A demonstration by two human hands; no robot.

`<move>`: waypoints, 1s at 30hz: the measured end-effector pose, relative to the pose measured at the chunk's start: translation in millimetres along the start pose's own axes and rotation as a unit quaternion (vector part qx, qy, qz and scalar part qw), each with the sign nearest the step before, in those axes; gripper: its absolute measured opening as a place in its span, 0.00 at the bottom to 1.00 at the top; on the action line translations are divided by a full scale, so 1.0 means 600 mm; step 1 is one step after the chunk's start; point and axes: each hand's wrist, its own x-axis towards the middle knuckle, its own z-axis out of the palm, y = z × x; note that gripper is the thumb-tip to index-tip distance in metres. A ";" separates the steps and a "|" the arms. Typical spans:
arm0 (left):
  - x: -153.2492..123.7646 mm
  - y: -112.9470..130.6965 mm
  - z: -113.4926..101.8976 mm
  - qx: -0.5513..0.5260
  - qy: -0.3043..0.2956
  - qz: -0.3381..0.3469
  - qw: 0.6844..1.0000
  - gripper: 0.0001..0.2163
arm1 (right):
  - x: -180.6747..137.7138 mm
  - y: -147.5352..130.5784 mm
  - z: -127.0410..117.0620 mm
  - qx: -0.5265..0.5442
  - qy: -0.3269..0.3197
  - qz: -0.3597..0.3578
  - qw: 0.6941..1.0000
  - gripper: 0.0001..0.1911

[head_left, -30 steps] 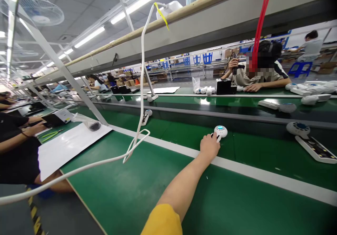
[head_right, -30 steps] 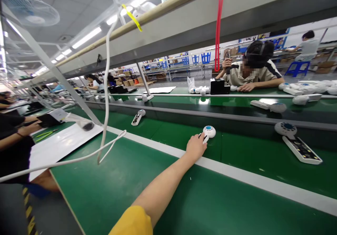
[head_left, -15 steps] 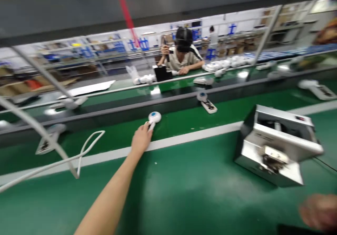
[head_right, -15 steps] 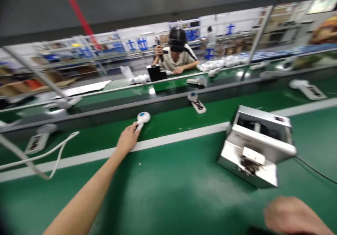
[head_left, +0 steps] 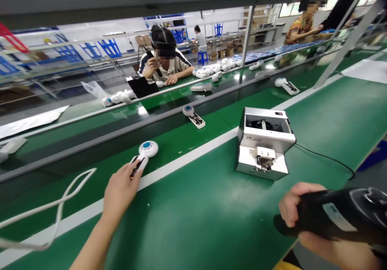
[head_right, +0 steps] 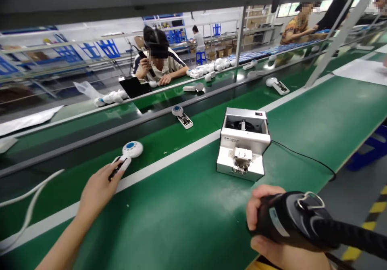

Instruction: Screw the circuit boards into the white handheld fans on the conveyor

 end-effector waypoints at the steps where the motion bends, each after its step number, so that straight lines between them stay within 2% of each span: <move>1: -0.017 0.034 -0.001 -0.059 -0.012 0.051 0.997 0.22 | 0.001 -0.006 -0.002 -0.001 -0.032 -0.003 0.999 0.24; 3: -0.057 0.114 -0.004 -0.145 -0.046 0.152 0.977 0.21 | 0.003 -0.013 -0.002 0.004 -0.074 -0.004 0.997 0.24; 6: -0.113 0.229 -0.012 -0.199 -0.157 0.312 0.916 0.18 | 0.005 -0.020 0.007 0.023 -0.062 0.008 0.998 0.23; 8: -0.132 0.283 -0.015 -0.222 -0.211 0.382 0.872 0.18 | 0.005 -0.026 0.017 0.020 -0.031 0.006 0.999 0.21; 10: -0.137 0.314 -0.013 -0.223 -0.234 0.420 0.848 0.18 | 0.003 -0.031 0.026 0.010 0.007 -0.004 1.000 0.20; 16: -0.133 0.342 0.001 -0.175 -0.221 0.469 0.837 0.17 | -0.004 -0.030 0.045 0.041 0.120 -0.022 0.992 0.17; 22: -0.135 0.372 0.007 -0.148 -0.195 0.487 0.838 0.17 | -0.006 -0.023 0.041 0.034 0.126 -0.015 0.991 0.18; 26: -0.115 0.396 0.012 -0.169 -0.180 0.506 0.826 0.17 | 0.024 -0.058 0.028 0.058 0.135 -0.041 0.988 0.14; 30: -0.100 0.391 0.016 -0.180 -0.178 0.483 0.839 0.22 | 0.080 -0.108 0.026 0.081 0.215 -0.110 0.967 0.13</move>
